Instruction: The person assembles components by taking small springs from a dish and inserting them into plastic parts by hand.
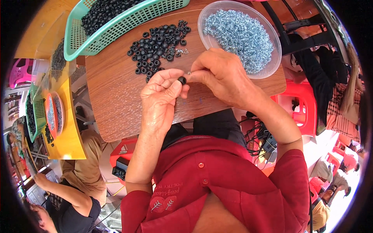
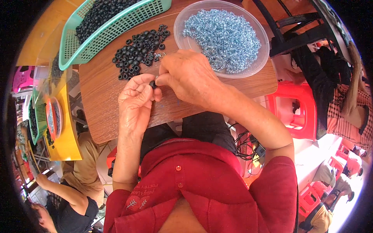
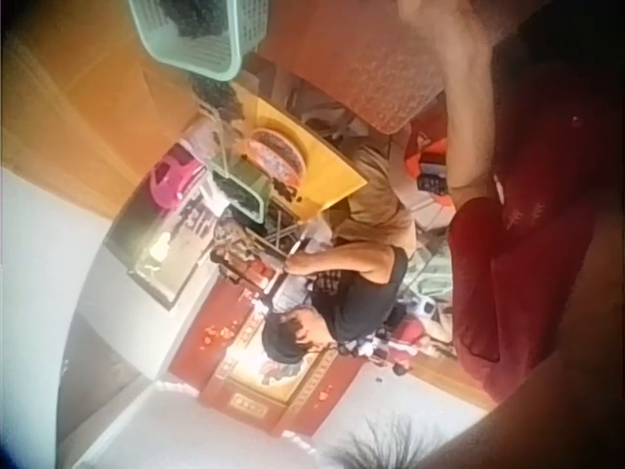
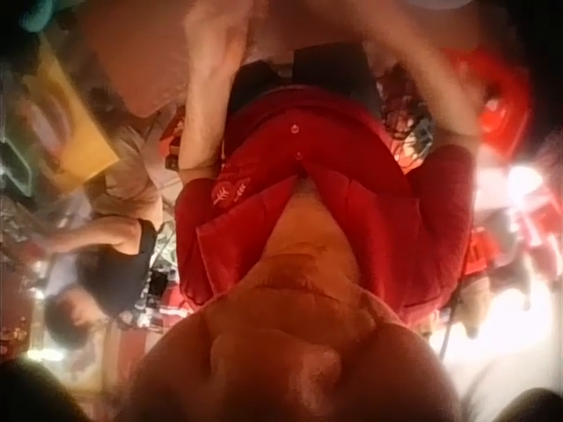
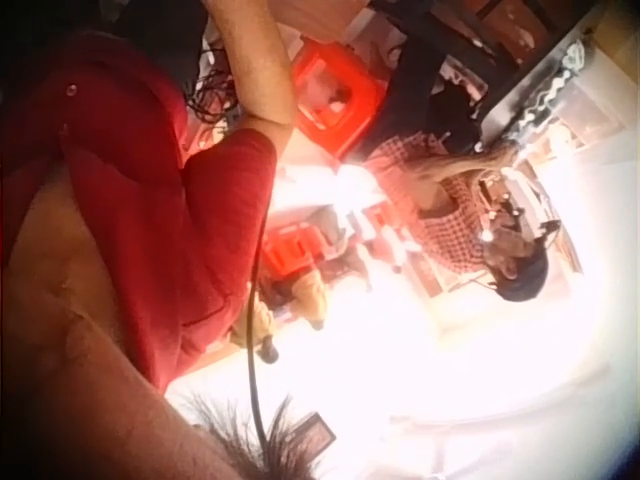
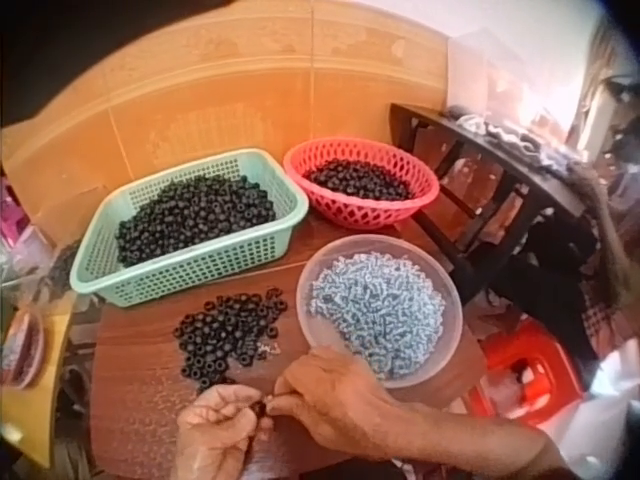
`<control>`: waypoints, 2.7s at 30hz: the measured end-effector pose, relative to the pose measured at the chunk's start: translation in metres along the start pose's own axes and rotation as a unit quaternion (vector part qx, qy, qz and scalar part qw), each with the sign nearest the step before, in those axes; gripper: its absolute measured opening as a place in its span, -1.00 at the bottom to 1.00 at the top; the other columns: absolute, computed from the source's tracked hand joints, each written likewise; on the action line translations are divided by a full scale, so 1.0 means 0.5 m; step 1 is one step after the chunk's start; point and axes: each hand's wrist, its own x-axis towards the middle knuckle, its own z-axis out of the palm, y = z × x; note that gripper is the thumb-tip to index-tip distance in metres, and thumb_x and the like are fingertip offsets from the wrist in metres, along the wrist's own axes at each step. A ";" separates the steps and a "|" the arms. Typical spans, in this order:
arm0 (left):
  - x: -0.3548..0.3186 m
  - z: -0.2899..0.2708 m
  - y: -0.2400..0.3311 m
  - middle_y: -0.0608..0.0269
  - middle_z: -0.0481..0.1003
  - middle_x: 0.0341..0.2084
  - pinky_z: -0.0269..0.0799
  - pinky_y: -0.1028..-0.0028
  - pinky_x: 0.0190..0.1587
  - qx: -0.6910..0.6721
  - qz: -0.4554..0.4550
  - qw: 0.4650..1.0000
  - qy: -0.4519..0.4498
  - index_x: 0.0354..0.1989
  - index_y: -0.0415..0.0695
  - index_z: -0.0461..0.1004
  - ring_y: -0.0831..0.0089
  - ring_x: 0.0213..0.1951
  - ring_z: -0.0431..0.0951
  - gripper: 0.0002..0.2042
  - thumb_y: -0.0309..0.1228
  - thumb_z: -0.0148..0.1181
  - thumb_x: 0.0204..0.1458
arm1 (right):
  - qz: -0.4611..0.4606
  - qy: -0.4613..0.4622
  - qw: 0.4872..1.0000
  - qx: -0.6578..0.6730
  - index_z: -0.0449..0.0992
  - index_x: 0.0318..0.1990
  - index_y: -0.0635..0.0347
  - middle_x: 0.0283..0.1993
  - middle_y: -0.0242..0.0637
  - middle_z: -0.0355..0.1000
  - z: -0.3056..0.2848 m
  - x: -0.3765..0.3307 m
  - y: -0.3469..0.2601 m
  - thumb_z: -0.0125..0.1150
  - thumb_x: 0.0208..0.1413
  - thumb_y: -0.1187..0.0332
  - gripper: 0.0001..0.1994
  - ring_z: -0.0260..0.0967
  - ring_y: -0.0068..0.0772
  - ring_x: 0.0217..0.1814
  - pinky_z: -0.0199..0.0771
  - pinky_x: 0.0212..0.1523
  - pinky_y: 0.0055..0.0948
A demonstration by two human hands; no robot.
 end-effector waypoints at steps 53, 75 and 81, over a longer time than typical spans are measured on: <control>-0.025 -0.010 -0.020 0.05 0.50 -0.22 0.49 0.35 -0.20 -0.108 -0.042 0.992 -0.047 -0.04 -0.35 0.41 0.31 -0.23 0.52 -0.69 -0.61 0.17 0.01 | 0.266 -0.063 0.871 0.408 0.52 -0.43 0.29 -0.47 -0.34 0.50 0.000 -0.047 -0.005 0.21 0.11 0.32 -0.80 0.37 -0.65 -0.45 0.32 -0.43 -0.64; -0.035 0.007 -0.017 0.24 0.50 -0.37 0.40 0.58 -0.30 0.044 0.018 0.999 -0.002 -0.18 -0.33 0.47 0.55 -0.40 0.45 -0.80 -0.57 0.23 0.00 | 0.235 -0.104 0.911 0.323 0.53 -0.41 0.34 -0.50 -0.40 0.46 0.008 -0.047 -0.018 0.23 0.08 0.42 -0.86 0.34 -0.70 -0.42 0.34 -0.42 -0.66; -0.038 0.009 -0.019 0.25 0.50 -0.37 0.36 0.60 -0.33 0.030 0.008 1.000 0.002 -0.17 -0.32 0.45 0.57 -0.40 0.43 -0.78 -0.54 0.24 0.00 | 0.226 -0.048 0.905 0.357 0.49 -0.53 0.40 -0.57 -0.30 0.46 0.019 -0.039 -0.025 0.18 0.02 0.42 -0.81 0.35 -0.64 -0.48 0.35 -0.48 -0.58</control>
